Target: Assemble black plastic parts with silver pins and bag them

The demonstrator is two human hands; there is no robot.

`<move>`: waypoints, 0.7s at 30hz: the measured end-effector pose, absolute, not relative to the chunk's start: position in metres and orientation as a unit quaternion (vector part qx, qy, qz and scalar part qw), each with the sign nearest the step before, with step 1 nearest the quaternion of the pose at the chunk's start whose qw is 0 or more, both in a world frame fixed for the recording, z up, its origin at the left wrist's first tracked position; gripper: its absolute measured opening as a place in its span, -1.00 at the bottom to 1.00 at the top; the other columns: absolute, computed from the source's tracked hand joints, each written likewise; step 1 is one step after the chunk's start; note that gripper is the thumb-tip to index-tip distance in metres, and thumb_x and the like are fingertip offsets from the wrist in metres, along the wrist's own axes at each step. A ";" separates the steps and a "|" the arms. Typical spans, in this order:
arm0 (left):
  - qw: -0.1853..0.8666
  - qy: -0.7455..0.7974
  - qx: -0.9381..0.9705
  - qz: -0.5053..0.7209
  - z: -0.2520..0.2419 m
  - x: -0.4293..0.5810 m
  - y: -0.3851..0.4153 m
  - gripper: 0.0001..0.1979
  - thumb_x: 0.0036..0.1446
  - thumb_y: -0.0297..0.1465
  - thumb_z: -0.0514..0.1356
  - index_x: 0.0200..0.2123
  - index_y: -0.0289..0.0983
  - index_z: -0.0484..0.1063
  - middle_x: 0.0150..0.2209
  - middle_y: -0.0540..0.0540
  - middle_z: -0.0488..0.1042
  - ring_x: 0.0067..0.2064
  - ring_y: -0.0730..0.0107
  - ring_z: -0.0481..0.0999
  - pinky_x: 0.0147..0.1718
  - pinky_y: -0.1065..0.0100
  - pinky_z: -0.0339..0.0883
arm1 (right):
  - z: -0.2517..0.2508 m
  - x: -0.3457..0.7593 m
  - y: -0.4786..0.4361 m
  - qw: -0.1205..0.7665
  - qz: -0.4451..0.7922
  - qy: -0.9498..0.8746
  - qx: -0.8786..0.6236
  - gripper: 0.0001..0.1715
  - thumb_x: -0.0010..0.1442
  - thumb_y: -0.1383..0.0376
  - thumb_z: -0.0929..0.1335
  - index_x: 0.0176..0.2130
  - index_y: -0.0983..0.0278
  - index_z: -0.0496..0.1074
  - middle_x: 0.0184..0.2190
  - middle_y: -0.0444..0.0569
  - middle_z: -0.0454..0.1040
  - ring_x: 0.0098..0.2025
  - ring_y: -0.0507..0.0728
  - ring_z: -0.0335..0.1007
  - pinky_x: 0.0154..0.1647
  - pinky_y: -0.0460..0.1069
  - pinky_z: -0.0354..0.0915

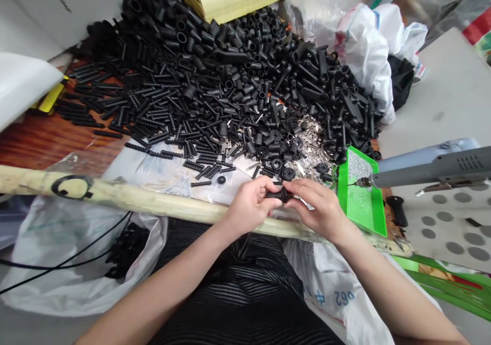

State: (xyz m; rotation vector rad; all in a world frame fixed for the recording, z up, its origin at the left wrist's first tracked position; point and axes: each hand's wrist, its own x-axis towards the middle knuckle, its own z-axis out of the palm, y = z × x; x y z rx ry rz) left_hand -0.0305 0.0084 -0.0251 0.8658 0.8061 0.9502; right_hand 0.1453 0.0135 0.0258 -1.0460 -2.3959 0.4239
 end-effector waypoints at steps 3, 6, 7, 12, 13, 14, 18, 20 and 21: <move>0.680 0.378 0.448 0.441 -0.029 -0.030 0.006 -0.88 -0.09 -0.52 0.17 -0.40 -0.30 0.31 -0.52 0.07 0.35 -0.54 0.53 0.35 -0.57 0.46 0.26 | 0.027 0.142 0.017 0.223 0.271 -0.810 -0.470 -0.76 0.14 0.23 0.43 -0.20 0.32 0.52 -0.35 0.03 0.55 -0.34 0.15 0.49 -0.32 0.03 0.45; 0.581 0.414 0.527 0.462 -0.033 -0.028 0.002 -0.91 -0.03 -0.54 0.13 -0.39 -0.28 0.32 -0.51 0.04 0.37 -0.52 0.50 0.34 -0.56 0.44 0.22 | 0.028 0.137 0.019 0.224 0.416 -0.690 -0.548 -0.71 -0.02 0.18 0.50 -0.32 0.32 0.52 -0.43 -0.01 0.56 -0.43 0.12 0.49 -0.40 -0.01 0.44; 0.550 0.422 0.548 0.468 -0.033 -0.028 0.001 -0.91 -0.02 -0.55 0.12 -0.39 -0.28 0.32 -0.51 0.04 0.37 -0.50 0.49 0.34 -0.55 0.44 0.21 | 0.028 0.136 0.020 0.231 0.462 -0.643 -0.566 -0.68 -0.08 0.17 0.53 -0.36 0.32 0.50 -0.48 -0.04 0.54 -0.47 0.11 0.48 -0.43 -0.03 0.44; 0.504 0.421 0.589 0.471 -0.035 -0.027 0.000 -0.89 0.00 -0.57 0.11 -0.38 -0.27 0.34 -0.51 0.04 0.37 -0.47 0.48 0.36 -0.51 0.44 0.23 | 0.024 0.135 0.016 0.220 0.593 -0.500 -0.591 -0.57 -0.18 0.10 0.56 -0.45 0.32 0.42 -0.63 -0.11 0.46 -0.62 0.06 0.41 -0.55 -0.05 0.42; 0.521 0.421 0.578 0.466 -0.035 -0.027 0.001 -0.89 -0.01 -0.56 0.12 -0.38 -0.28 0.35 -0.50 0.04 0.38 -0.49 0.49 0.36 -0.52 0.44 0.23 | 0.022 0.136 0.014 0.226 0.583 -0.514 -0.587 -0.57 -0.14 0.09 0.55 -0.42 0.33 0.44 -0.58 -0.08 0.49 -0.58 0.08 0.45 -0.51 -0.03 0.44; 0.550 0.420 0.556 0.460 -0.034 -0.027 0.002 -0.90 -0.02 -0.55 0.14 -0.38 -0.28 0.35 -0.50 0.04 0.39 -0.50 0.50 0.36 -0.54 0.44 0.25 | 0.020 0.137 0.012 0.239 0.555 -0.546 -0.580 -0.59 -0.10 0.08 0.53 -0.37 0.33 0.46 -0.52 -0.04 0.52 -0.52 0.11 0.48 -0.45 0.00 0.46; 0.698 0.396 0.419 0.426 -0.026 -0.030 0.007 -0.88 -0.10 -0.55 0.18 -0.41 -0.30 0.31 -0.50 0.05 0.40 -0.58 0.56 0.36 -0.61 0.48 0.27 | 0.014 0.142 0.005 0.290 0.303 -0.755 -0.504 -0.75 0.11 0.21 0.46 -0.20 0.27 0.49 -0.30 0.02 0.54 -0.30 0.16 0.49 -0.25 0.05 0.45; 0.730 0.386 0.388 0.410 -0.021 -0.032 0.010 -0.86 -0.13 -0.56 0.18 -0.42 -0.30 0.30 -0.56 0.10 0.36 -0.63 0.60 0.33 -0.66 0.53 0.22 | 0.013 0.143 0.003 0.284 0.200 -0.830 -0.437 -0.75 0.19 0.30 0.41 -0.10 0.26 0.46 -0.26 0.05 0.53 -0.24 0.16 0.47 -0.21 0.06 0.44; 0.737 0.382 0.384 0.404 -0.018 -0.034 0.011 -0.85 -0.13 -0.56 0.18 -0.42 -0.31 0.29 -0.60 0.12 0.35 -0.66 0.62 0.31 -0.69 0.55 0.19 | 0.014 0.144 0.004 0.276 0.164 -0.856 -0.405 -0.72 0.22 0.34 0.38 -0.04 0.27 0.43 -0.23 0.08 0.52 -0.21 0.17 0.46 -0.18 0.07 0.44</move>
